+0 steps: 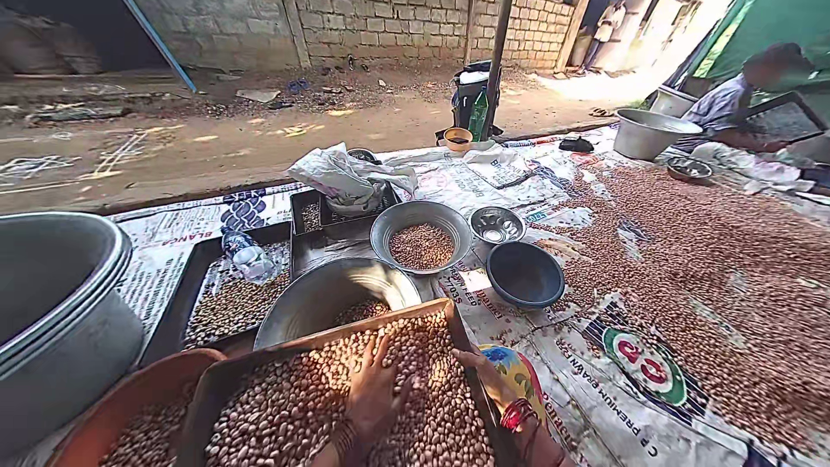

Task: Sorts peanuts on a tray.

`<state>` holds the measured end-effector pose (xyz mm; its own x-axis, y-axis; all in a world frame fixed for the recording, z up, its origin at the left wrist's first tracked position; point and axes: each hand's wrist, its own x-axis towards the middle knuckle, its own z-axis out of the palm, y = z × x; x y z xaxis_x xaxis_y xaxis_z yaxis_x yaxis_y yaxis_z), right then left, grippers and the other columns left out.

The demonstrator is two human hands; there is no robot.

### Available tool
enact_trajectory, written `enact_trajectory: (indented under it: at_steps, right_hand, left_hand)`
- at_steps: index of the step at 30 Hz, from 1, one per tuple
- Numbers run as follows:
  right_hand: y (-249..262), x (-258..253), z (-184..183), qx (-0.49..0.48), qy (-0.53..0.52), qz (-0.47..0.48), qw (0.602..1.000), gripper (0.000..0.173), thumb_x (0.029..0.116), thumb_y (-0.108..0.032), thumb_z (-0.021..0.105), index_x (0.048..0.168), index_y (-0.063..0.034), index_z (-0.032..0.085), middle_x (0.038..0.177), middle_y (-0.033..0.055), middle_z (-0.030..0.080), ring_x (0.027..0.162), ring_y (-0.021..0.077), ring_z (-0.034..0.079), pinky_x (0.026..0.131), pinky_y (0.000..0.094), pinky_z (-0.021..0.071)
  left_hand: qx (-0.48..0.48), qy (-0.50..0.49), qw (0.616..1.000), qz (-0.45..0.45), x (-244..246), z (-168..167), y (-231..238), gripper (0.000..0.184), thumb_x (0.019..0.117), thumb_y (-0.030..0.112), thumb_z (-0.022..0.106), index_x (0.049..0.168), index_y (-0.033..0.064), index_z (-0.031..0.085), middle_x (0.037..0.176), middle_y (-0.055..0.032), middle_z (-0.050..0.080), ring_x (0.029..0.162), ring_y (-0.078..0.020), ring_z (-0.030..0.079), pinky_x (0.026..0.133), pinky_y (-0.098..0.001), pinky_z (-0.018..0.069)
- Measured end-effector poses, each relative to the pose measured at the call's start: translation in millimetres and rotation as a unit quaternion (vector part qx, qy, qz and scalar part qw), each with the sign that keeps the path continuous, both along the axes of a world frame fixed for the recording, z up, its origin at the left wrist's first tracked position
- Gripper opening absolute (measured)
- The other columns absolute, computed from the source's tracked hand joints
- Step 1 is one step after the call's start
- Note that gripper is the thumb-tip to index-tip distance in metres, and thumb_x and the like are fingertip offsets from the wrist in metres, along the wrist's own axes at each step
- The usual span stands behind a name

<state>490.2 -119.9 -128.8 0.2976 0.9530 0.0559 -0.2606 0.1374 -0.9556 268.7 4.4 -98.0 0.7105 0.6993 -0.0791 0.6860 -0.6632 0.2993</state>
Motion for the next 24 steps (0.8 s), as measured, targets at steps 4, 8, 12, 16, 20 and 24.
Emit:
enact_trajectory:
  at_steps: [4,8,12,16,20,24]
  right_hand:
    - [2.7,-9.3,20.1,-0.186,0.000,-0.047,0.981,0.044,0.1037,-0.012,0.051,0.143,0.0069,0.045,0.124,0.0136,0.064,0.103,0.0072,0.063,0.089,0.0239,0.0528]
    - [5.4,-16.2,39.8,-0.256,-0.003,-0.050,0.965,0.048,0.1028,-0.016,0.049,0.148,-0.0042,0.039,0.115,0.0030,0.063,0.092,0.0001,0.064,0.078,0.0186,0.0549]
    - [8.8,-17.6,41.6,-0.255,-0.012,-0.058,0.965,0.046,0.1013,-0.014,0.049,0.145,-0.0031,0.042,0.112,0.0002,0.064,0.090,-0.0031,0.064,0.077,0.0149,0.0542]
    - [12.4,-15.7,42.3,-0.262,-0.002,-0.068,0.963,0.044,0.1002,-0.013,0.050,0.143,-0.0039,0.043,0.106,-0.0010,0.064,0.085,-0.0033,0.064,0.073,0.0140,0.0535]
    - [12.7,-12.5,34.2,-0.243,0.036,-0.068,0.967,0.038,0.1008,-0.012,0.049,0.138,-0.0040,0.046,0.099,-0.0014,0.066,0.081,-0.0014,0.066,0.070,0.0158,0.0557]
    - [10.2,-11.6,30.0,-0.222,0.036,-0.060,0.972,0.033,0.1037,-0.016,0.045,0.135,-0.0054,0.048,0.096,-0.0045,0.067,0.081,-0.0031,0.066,0.072,0.0150,0.0563]
  left_hand:
    - [-0.069,-0.023,0.993,-0.093,-12.0,-3.4,-46.7,0.061,0.0965,0.060,0.055,0.130,0.0114,0.070,0.171,-0.0126,0.023,0.158,-0.0421,0.010,0.116,-0.0756,0.0173]
    - [-0.042,-0.008,0.992,-0.118,-92.5,-12.4,-69.1,0.051,0.0952,0.054,0.060,0.137,0.0263,0.067,0.166,-0.0079,0.036,0.157,-0.0412,0.018,0.110,-0.0852,0.0071]
    - [0.025,0.067,0.997,-0.027,-163.4,-6.1,-47.8,0.053,0.0875,0.049,0.072,0.123,0.0093,0.073,0.167,-0.0201,0.030,0.157,-0.0458,0.016,0.109,-0.0864,0.0067]
    - [0.026,0.129,0.990,0.055,-150.2,3.0,-0.4,0.059,0.0905,0.040,0.068,0.124,-0.0088,0.067,0.161,-0.0341,0.031,0.152,-0.0552,0.020,0.111,-0.0829,0.0110]
    - [-0.067,0.106,0.989,0.076,-71.7,12.9,16.1,0.056,0.0965,0.037,0.060,0.132,-0.0074,0.063,0.158,-0.0320,0.038,0.151,-0.0523,0.024,0.117,-0.0693,0.0217]
    - [-0.124,0.047,0.991,0.007,-13.1,11.8,-8.0,0.065,0.1012,0.052,0.050,0.146,0.0046,0.055,0.166,-0.0255,0.027,0.154,-0.0498,0.019,0.116,-0.0734,0.0176]
